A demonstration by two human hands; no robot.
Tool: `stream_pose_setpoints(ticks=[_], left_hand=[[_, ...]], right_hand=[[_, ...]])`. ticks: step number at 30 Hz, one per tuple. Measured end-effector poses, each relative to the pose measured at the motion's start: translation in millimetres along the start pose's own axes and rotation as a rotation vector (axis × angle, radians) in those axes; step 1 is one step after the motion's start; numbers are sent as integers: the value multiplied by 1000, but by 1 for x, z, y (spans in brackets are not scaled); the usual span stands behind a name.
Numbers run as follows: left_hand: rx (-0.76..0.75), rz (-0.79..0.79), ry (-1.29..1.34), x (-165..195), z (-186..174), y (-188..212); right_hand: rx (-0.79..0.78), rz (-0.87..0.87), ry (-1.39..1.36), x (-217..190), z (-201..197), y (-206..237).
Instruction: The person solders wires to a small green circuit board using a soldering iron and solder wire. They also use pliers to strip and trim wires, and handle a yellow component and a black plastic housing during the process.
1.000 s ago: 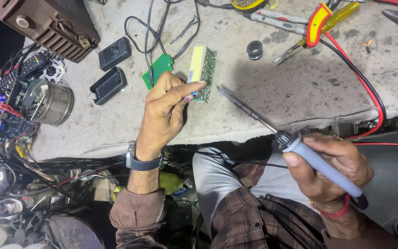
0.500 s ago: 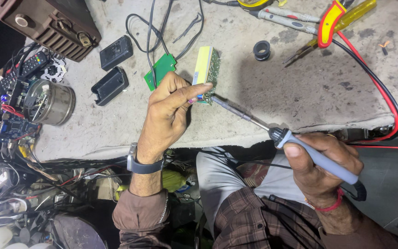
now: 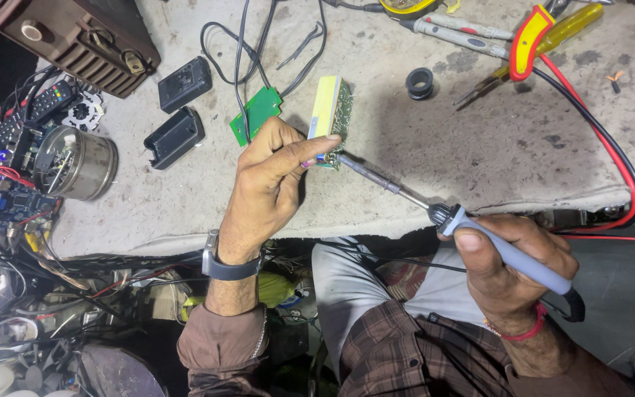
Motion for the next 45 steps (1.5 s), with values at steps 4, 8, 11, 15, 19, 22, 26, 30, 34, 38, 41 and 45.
stream_pose_setpoints(ticks=[4, 8, 11, 15, 19, 22, 26, 30, 34, 38, 41, 45], left_hand=[[1, -2, 7, 0, 0, 1], [3, -5, 15, -1, 0, 2], [9, -5, 17, -2, 0, 2], [16, 6, 11, -3, -1, 2], [8, 4, 19, -4, -2, 3], [8, 4, 17, -4, -3, 3], [11, 12, 17, -4, -2, 3], [11, 10, 13, -4, -2, 2], [15, 2, 17, -3, -2, 3], [15, -6, 19, -3, -1, 3], [16, -6, 20, -3, -1, 3], [21, 4, 7, -2, -2, 3]], right_hand=[[1, -10, -23, -1, 2, 0], [1, 8, -48, 1, 5, -1], [-7, 14, -71, 1, 6, 0], [-15, 18, -99, 3, 7, 1], [-2, -39, -15, 1, 5, 0], [-12, -29, -24, 1, 6, 0], [-23, 10, -72, 0, 8, 0], [-25, 9, -63, -1, 7, -1], [-36, 10, -1, 1, 7, -2], [-10, 25, -31, 1, 7, -1], [-11, 100, -131, 6, 10, 1], [2, 113, -172, 5, 11, 1]])
Point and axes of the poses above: each hand's wrist, its own y-axis away from the middle knuckle, its own z-axis out of the palm, x = y × z, the point moved 9 cm from there along -y, towards the middle knuckle, and after that the axes turned 13 degrees about -y, right-handed, at the moved point
